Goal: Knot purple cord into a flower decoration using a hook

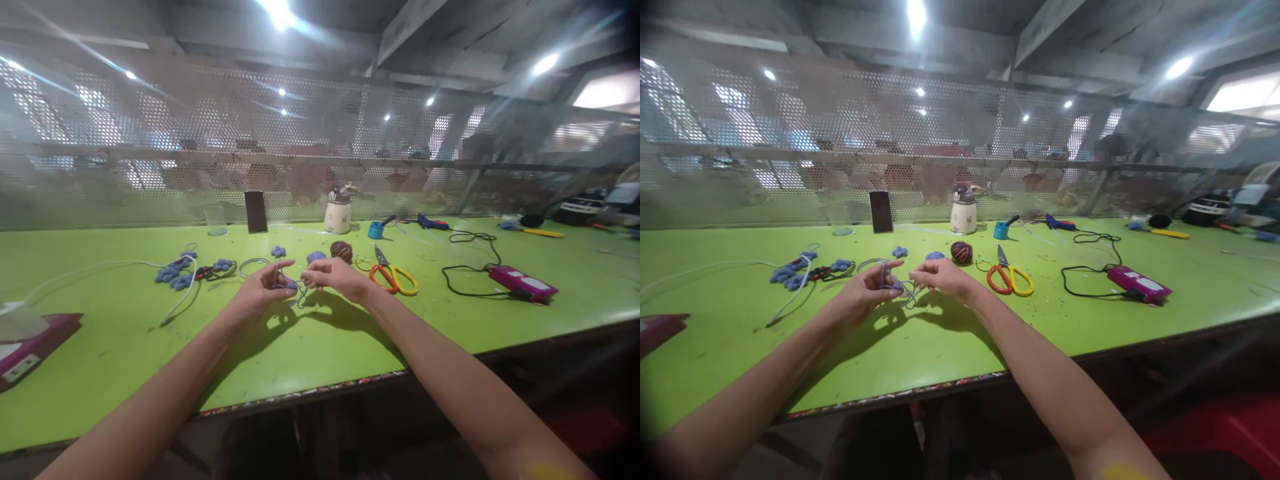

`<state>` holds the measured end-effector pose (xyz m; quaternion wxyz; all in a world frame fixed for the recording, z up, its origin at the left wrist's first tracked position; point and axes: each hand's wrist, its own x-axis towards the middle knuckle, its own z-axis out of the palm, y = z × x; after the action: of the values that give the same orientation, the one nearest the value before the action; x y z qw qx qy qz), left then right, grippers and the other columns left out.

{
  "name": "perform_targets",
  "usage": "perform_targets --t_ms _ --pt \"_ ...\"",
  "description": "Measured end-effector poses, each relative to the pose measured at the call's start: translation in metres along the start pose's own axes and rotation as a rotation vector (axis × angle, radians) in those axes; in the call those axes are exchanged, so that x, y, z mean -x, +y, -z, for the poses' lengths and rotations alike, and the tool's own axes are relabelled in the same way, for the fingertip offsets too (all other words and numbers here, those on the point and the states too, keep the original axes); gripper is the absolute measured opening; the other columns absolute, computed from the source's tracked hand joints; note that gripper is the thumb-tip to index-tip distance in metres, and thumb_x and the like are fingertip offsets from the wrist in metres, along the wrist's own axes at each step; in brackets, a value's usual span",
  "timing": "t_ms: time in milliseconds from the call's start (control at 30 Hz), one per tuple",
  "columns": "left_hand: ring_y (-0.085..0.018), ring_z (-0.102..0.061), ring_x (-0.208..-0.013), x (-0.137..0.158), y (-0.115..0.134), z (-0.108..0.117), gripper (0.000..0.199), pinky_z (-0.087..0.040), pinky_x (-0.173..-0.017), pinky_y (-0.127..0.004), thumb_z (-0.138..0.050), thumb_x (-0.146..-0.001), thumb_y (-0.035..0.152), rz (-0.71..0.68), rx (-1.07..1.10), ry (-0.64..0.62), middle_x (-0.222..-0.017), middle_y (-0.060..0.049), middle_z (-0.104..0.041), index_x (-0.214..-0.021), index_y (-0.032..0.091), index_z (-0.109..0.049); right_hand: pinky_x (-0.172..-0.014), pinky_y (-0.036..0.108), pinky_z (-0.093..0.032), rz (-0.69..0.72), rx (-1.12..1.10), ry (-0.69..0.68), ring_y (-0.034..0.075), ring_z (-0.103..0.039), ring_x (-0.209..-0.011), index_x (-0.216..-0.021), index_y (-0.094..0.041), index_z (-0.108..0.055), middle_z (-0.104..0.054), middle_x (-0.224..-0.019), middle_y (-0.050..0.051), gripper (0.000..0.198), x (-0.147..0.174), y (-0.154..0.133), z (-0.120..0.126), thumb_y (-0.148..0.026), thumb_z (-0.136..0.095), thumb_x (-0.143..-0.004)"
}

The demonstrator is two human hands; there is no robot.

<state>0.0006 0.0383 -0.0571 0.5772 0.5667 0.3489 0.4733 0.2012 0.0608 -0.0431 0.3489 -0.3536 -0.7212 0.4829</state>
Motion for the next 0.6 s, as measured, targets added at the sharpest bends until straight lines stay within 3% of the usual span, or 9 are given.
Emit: perform_targets --t_ms 100,267,367,500,600 --pt "-0.011 -0.056 -0.072 0.001 0.000 -0.001 0.066 -0.042 -0.073 -0.027 -0.077 -0.060 0.010 -0.012 -0.017 -0.005 -0.075 0.003 -0.057 -0.122 0.016 -0.056 -0.066 0.027 -0.041 0.000 0.052 -0.019 0.012 -0.055 -0.070 -0.085 -0.012 -0.069 -0.065 -0.078 0.004 0.032 0.001 0.000 -0.004 -0.040 -0.072 -0.071" --pt "-0.012 -0.057 -0.073 0.001 -0.001 -0.002 0.063 -0.041 -0.073 -0.028 -0.077 -0.060 0.009 -0.017 -0.005 -0.017 -0.076 0.002 -0.059 -0.119 0.017 -0.058 -0.064 0.028 -0.040 0.113 0.003 0.033 0.011 -0.052 -0.064 -0.071 -0.012 -0.069 -0.061 -0.067 0.001 0.024 0.000 0.003 -0.010 -0.034 -0.077 -0.066" --pt "-0.012 -0.057 -0.071 0.002 0.001 -0.002 0.058 -0.040 -0.071 -0.027 -0.076 -0.060 0.010 0.003 0.014 -0.023 -0.075 0.001 -0.060 -0.115 0.017 -0.061 -0.064 0.027 -0.040 0.106 -0.035 -0.012 0.011 -0.052 -0.064 -0.067 -0.012 -0.068 -0.061 -0.068 0.002 0.022 0.001 0.001 -0.004 -0.032 -0.076 -0.068" --pt "-0.011 -0.055 -0.068 0.002 0.004 0.000 0.059 -0.039 -0.067 -0.027 -0.075 -0.059 0.008 0.019 0.025 -0.028 -0.073 0.001 -0.060 -0.116 0.016 -0.062 -0.070 0.030 -0.044 0.042 -0.323 -0.101 0.013 -0.057 -0.070 -0.068 -0.012 -0.065 -0.064 -0.074 0.004 0.022 0.002 0.001 0.006 -0.031 -0.076 -0.070" --pt "-0.012 -0.054 -0.066 0.001 0.002 0.003 0.064 -0.039 -0.066 -0.027 -0.074 -0.059 0.007 0.001 0.003 -0.008 -0.072 0.001 -0.061 -0.120 0.017 -0.059 -0.072 0.032 -0.046 0.064 -0.573 -0.089 0.013 -0.057 -0.066 -0.069 -0.013 -0.063 -0.059 -0.062 0.000 0.019 0.001 0.003 0.010 -0.029 -0.073 -0.074"
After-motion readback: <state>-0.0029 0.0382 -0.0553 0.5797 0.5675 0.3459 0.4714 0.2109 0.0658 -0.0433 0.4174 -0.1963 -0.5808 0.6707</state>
